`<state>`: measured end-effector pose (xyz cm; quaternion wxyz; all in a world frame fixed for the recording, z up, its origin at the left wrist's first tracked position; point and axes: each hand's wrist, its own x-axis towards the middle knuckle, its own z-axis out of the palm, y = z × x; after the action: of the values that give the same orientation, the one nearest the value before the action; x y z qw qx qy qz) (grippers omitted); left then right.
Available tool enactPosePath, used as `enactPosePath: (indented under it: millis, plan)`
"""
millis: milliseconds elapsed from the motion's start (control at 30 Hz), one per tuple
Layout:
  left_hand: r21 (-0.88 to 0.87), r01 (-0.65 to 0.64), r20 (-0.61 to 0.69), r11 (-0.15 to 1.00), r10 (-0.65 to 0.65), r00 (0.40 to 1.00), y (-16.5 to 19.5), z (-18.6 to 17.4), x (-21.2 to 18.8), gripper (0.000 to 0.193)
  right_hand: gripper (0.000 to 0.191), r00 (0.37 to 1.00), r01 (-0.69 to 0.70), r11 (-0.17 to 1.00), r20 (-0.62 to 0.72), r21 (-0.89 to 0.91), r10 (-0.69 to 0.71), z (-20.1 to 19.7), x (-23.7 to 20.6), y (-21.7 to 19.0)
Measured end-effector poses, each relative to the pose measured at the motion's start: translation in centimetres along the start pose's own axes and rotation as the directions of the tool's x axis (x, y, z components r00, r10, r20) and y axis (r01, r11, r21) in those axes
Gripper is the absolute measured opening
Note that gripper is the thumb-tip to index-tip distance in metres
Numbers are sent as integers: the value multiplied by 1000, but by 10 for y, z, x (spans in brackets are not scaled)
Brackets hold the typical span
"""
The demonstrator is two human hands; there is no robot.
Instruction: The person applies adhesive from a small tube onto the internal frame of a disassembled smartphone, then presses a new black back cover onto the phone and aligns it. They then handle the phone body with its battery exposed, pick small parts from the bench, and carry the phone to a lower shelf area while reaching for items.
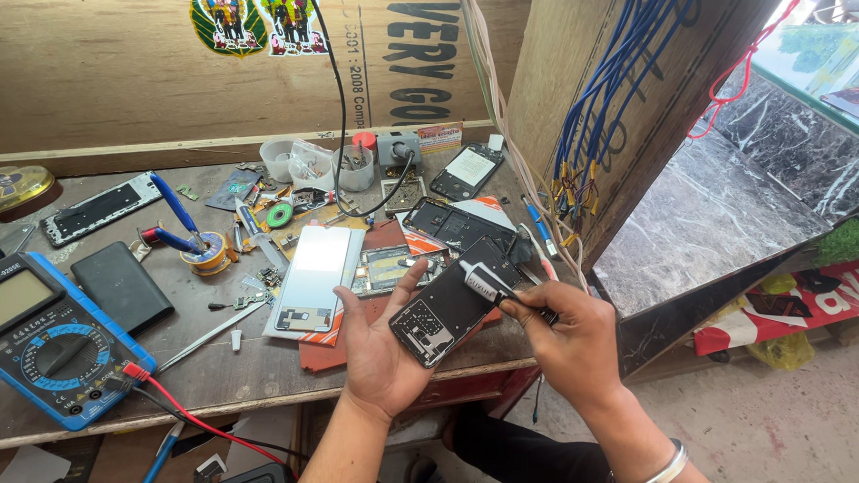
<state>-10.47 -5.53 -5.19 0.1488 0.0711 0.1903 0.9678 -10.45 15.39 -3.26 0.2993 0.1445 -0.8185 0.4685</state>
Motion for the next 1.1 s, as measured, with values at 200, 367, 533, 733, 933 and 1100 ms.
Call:
enactPosePath:
  millis: [200, 367, 533, 733, 933, 1100]
  plan:
    - [0, -8, 26, 1000, 8, 1000, 0, -7, 4, 106, 11, 999, -47, 998, 30, 43, 46, 4, -1, 5]
    - [-2, -2, 22, 1000, 2, 1000, 4, -13, 6, 106, 11, 999, -36, 999, 28, 31, 35, 11, 0, 8]
    - [14, -13, 40, 1000, 12, 999, 5, -19, 12, 108, 13, 999, 19, 1000, 29, 1, -19, 17, 1, 14]
    - [-18, 6, -17, 1000, -6, 1000, 3, -27, 17, 108, 12, 999, -26, 1000, 25, 11, 26, 19, 0, 21]
    - [6, 14, -22, 1000, -14, 1000, 3, -34, 22, 108, 9, 998, -44, 998, 36, 53, 42, 26, 2, 27]
    - [4, 19, -29, 1000, -18, 999, 1, -38, 23, 106, 10, 997, -66, 995, 42, 78, 63, 28, -2, 33]
